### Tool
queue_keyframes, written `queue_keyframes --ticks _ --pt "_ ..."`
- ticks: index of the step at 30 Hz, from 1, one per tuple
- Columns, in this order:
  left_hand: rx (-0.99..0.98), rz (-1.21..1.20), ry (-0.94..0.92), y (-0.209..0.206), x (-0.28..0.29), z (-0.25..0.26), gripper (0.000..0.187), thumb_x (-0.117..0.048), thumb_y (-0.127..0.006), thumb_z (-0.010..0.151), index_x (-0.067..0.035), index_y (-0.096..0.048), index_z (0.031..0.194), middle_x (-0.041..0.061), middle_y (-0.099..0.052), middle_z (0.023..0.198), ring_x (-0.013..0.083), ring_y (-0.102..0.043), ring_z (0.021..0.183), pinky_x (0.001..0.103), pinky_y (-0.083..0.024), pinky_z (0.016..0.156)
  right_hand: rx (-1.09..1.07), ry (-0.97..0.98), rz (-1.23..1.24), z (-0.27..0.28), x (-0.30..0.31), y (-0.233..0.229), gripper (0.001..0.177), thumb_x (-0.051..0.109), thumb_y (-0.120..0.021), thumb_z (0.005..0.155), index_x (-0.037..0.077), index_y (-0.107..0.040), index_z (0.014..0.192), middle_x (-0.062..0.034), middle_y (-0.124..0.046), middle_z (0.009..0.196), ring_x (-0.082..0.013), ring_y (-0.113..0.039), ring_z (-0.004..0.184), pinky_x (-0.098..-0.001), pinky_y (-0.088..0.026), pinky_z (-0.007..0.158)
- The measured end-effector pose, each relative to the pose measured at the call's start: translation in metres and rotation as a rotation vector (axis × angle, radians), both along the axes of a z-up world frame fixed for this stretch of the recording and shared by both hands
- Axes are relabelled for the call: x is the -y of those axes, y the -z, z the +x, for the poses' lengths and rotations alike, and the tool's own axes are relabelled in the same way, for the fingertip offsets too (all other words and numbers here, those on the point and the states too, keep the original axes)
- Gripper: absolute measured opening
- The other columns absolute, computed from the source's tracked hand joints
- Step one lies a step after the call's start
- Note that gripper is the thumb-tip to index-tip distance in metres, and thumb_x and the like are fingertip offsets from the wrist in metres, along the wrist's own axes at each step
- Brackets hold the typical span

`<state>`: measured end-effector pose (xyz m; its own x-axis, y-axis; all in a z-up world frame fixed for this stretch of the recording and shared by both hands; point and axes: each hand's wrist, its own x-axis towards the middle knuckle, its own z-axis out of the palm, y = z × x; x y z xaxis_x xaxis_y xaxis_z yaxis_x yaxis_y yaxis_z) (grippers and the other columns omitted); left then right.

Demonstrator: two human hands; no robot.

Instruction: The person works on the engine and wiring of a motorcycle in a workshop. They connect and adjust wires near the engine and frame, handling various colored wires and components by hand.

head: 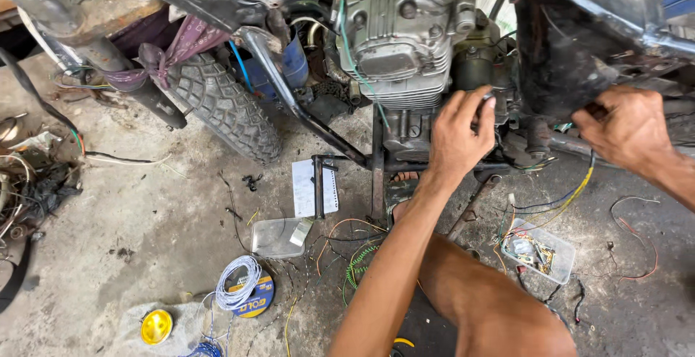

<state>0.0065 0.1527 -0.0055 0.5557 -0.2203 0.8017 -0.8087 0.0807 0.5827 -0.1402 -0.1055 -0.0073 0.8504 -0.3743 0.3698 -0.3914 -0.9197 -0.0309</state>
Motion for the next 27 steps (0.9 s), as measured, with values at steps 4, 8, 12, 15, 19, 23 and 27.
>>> queue_keyframes --ticks 4,8,12,15,19,23,27 --pt "0.007 -0.039 0.025 0.003 -0.006 0.005 0.018 -0.013 -0.059 0.103 -0.002 -0.065 0.117 0.011 -0.066 0.099 0.0261 -0.065 0.08 0.04 -0.057 0.081 -0.035 0.021 -0.045 -0.008 -0.031 -0.024 0.034 0.028 -0.067 0.102 0.003 -0.063 0.079 -0.0122 -0.067 0.077 -0.0255 -0.063 0.068 -0.0389 -0.048 0.073" --pt "-0.003 -0.068 0.038 0.004 -0.012 0.003 0.017 -0.012 -0.058 0.103 -0.002 -0.063 0.117 0.013 -0.065 0.1 0.0302 -0.066 0.085 0.042 -0.056 0.084 0.02 0.033 0.028 -0.005 -0.023 -0.015 0.035 0.028 -0.073 0.105 0.002 -0.065 0.083 -0.0118 -0.068 0.081 -0.0243 -0.062 0.069 -0.0384 -0.047 0.07" --pt "0.004 -0.08 0.032 0.004 -0.013 0.004 0.016 -0.01 -0.058 0.104 -0.002 -0.063 0.117 0.013 -0.065 0.102 0.0324 -0.066 0.09 0.042 -0.056 0.087 0.008 0.056 -0.033 0.002 -0.005 0.001 0.048 0.03 -0.075 0.101 -0.002 -0.055 0.071 -0.0178 -0.063 0.074 -0.0295 -0.059 0.064 -0.0428 -0.046 0.071" --pt "0.011 -0.085 0.048 0.007 -0.012 0.006 0.017 -0.01 -0.058 0.103 -0.001 -0.063 0.117 0.013 -0.066 0.105 0.0322 -0.067 0.093 0.042 -0.057 0.091 0.09 -0.038 -0.002 -0.002 -0.012 -0.002 0.035 0.024 -0.076 0.105 -0.001 -0.064 0.085 -0.0147 -0.065 0.08 -0.0246 -0.06 0.071 -0.0394 -0.045 0.075" --pt "-0.01 -0.088 0.057 0.006 -0.017 0.007 0.018 -0.011 -0.056 0.104 -0.002 -0.063 0.118 0.013 -0.066 0.106 0.0331 -0.067 0.095 0.043 -0.056 0.093 -0.001 0.079 0.008 0.002 -0.028 -0.014 0.029 0.03 -0.074 0.103 0.004 -0.073 0.091 -0.0132 -0.075 0.088 -0.0266 -0.072 0.083 -0.038 -0.053 0.077" --pt "0.031 -0.084 0.054 0.005 -0.02 0.006 0.017 -0.01 -0.056 0.105 -0.001 -0.062 0.117 0.013 -0.065 0.103 0.0326 -0.066 0.094 0.043 -0.056 0.093 -0.038 0.147 -0.096 0.002 -0.022 -0.008 0.037 0.04 -0.072 0.106 0.007 -0.071 0.089 -0.0119 -0.074 0.087 -0.0287 -0.074 0.084 -0.0381 -0.056 0.08" --pt "0.05 -0.071 0.085 0.001 -0.023 0.007 0.017 -0.009 -0.056 0.105 0.0 -0.062 0.118 0.014 -0.065 0.102 0.0326 -0.065 0.093 0.043 -0.056 0.091 -0.015 0.156 0.107 -0.012 -0.064 -0.045 0.042 0.035 -0.073 0.112 0.007 -0.063 0.082 -0.0058 -0.067 0.074 -0.0175 -0.059 0.066 -0.0349 -0.046 0.064"
